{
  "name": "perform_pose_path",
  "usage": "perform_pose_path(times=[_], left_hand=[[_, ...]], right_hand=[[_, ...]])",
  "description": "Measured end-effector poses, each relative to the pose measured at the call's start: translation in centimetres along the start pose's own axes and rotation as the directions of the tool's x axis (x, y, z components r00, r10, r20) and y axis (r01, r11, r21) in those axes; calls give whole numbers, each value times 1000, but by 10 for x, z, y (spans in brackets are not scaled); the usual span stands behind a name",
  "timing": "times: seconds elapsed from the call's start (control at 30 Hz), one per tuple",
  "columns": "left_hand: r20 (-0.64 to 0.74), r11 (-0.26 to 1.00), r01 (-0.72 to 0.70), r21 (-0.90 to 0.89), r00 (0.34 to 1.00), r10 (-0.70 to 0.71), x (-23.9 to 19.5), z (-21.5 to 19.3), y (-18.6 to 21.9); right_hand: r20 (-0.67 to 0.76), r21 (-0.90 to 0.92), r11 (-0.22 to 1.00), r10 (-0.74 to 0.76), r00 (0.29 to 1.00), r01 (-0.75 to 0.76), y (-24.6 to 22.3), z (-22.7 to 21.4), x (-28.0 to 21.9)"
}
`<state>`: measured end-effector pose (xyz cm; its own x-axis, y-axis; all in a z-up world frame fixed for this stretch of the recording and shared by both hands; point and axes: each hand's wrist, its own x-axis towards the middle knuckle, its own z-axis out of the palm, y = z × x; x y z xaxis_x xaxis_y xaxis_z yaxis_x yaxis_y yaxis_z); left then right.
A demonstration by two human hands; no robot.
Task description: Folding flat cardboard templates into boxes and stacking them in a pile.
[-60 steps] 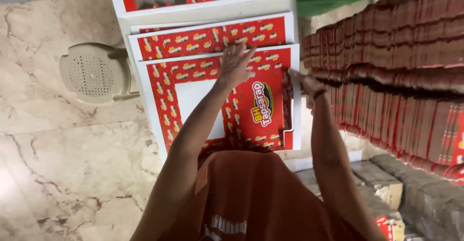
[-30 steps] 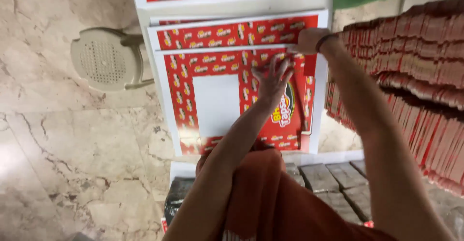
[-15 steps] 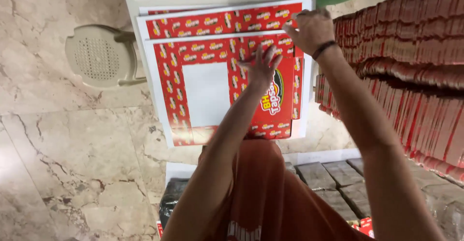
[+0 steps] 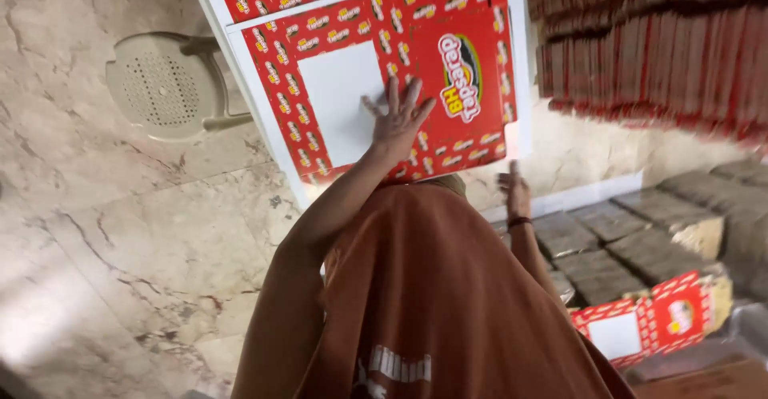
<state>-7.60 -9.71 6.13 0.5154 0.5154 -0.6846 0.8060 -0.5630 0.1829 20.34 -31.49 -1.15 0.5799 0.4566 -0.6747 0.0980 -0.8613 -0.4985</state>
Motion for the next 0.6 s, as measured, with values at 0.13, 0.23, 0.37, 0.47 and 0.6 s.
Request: perform_pose_path(times=[0.13,0.23,0.37,0.47,0.6], left_hand=[[-39,998,-67,-12,997,66,-5,7,0],[-35,986,-144,80,989,147,9,6,0],[96,977,-136,166,988,121,13,-8,21],[91,993,-52,104,995,42,25,-12,39],[95,998,-3,67,995,-3,27,-13,49]], right_hand=[[467,261,916,156,871,-304,-35,104,-78],[416,440,839,127,901,-322,-58,146,-83],[182,505,855,32,983,-121,-55,144,-68],[183,545,837,-53,982,-56,-61,132,-57],[178,370,922,48,983,-112,-76,128,-61]])
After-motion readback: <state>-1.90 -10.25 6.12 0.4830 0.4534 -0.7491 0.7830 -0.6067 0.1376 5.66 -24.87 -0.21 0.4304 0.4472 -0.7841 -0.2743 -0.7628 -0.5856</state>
